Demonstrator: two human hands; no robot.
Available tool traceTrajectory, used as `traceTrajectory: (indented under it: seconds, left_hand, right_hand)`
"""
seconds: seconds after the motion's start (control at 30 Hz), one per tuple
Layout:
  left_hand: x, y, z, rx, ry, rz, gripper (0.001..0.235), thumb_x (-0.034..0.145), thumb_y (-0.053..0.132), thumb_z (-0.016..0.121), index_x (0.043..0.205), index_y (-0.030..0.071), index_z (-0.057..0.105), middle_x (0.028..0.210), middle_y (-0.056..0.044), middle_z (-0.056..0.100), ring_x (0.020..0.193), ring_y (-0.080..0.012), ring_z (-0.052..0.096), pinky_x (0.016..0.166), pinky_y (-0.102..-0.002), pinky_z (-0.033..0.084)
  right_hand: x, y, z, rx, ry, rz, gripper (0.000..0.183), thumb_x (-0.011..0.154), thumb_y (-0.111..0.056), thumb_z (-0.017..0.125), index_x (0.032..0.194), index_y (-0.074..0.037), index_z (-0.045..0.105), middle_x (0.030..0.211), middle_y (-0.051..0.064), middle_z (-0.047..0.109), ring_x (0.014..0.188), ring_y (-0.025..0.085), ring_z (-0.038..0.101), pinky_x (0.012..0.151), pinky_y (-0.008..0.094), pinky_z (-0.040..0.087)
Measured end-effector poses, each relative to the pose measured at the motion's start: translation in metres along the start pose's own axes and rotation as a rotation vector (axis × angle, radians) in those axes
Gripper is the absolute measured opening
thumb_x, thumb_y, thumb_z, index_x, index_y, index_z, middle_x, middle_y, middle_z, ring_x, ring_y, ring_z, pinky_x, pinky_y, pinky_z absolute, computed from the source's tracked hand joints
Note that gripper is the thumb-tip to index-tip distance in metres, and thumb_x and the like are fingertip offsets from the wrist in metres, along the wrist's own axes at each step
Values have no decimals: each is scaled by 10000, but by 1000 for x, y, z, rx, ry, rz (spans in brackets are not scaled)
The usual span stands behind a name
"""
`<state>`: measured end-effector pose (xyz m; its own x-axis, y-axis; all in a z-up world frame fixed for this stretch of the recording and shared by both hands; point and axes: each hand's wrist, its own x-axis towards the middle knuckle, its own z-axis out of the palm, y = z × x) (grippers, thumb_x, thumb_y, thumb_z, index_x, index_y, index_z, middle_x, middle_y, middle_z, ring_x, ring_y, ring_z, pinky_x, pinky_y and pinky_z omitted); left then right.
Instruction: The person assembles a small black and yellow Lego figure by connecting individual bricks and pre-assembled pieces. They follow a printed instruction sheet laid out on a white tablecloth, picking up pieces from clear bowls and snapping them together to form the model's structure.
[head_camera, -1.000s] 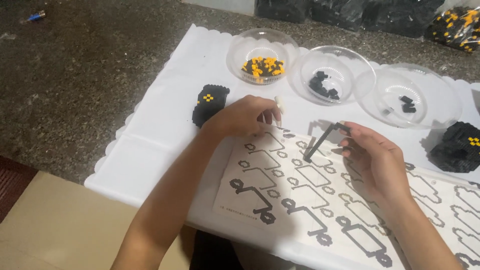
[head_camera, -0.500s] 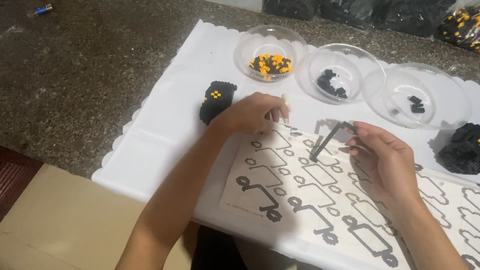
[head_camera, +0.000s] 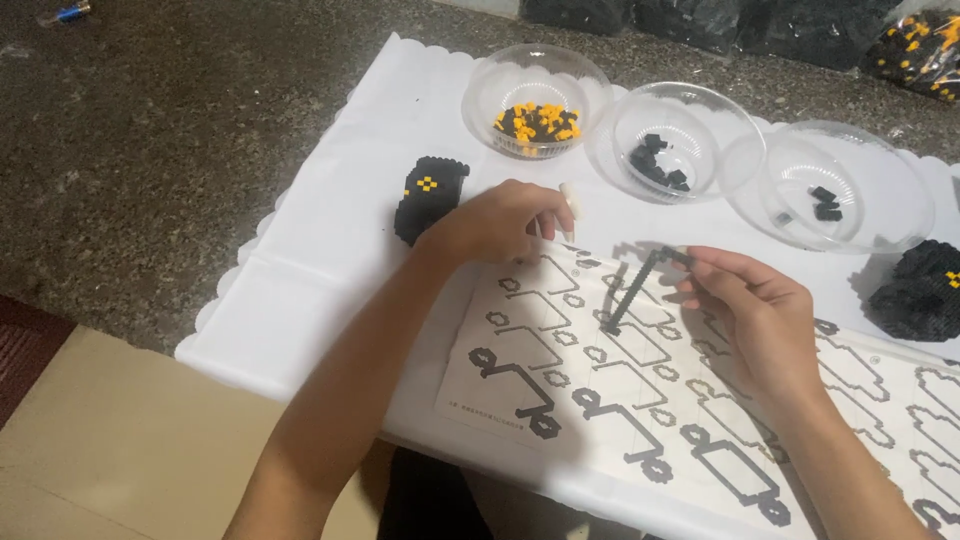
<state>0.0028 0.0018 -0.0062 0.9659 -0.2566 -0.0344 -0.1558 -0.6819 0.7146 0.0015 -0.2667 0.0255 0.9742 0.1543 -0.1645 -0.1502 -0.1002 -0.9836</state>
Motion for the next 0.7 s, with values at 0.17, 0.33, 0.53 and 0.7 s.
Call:
traceTrajectory:
  seconds: [0.17,0.33,0.53,0.7]
  left_hand:
    - [1,-3,1,-3,4,12,417,666,-79,495,977,160,636,882,-6,632,737,-137,524,625,-264,441]
    - [0,0,0,-13,7,6,393,683,-72,508,980,152,634,883,-8,625,726,-134,518,606,-265,443]
    - [-2,3,-1,-19,-7,-44,390,703,-71,509,991,160,633,903,-3,625,757,-131,541,612,-259,453]
    - [0,2,-1,-32,-4,-28,401,692,-86,506,984,155,638,897,-20,627,741,-135,531,578,-267,460]
  right_hand:
    - [-6,-6,4,-18,5,14,210,900,-43,580,1087,19,652,797,154,630,755,203,615,736,250,512]
    - [-5,-5,5,-20,-1,-7,206,892,-37,587,1077,27,653,815,155,652,758,195,621,712,238,504]
    - [-8,-7,7,-15,4,17,214,897,-27,566,1085,32,648,852,165,658,777,199,618,711,236,498]
    - [-9,-7,8,27,-15,29,215,903,-12,541,1084,38,647,873,162,667,748,182,601,670,215,477]
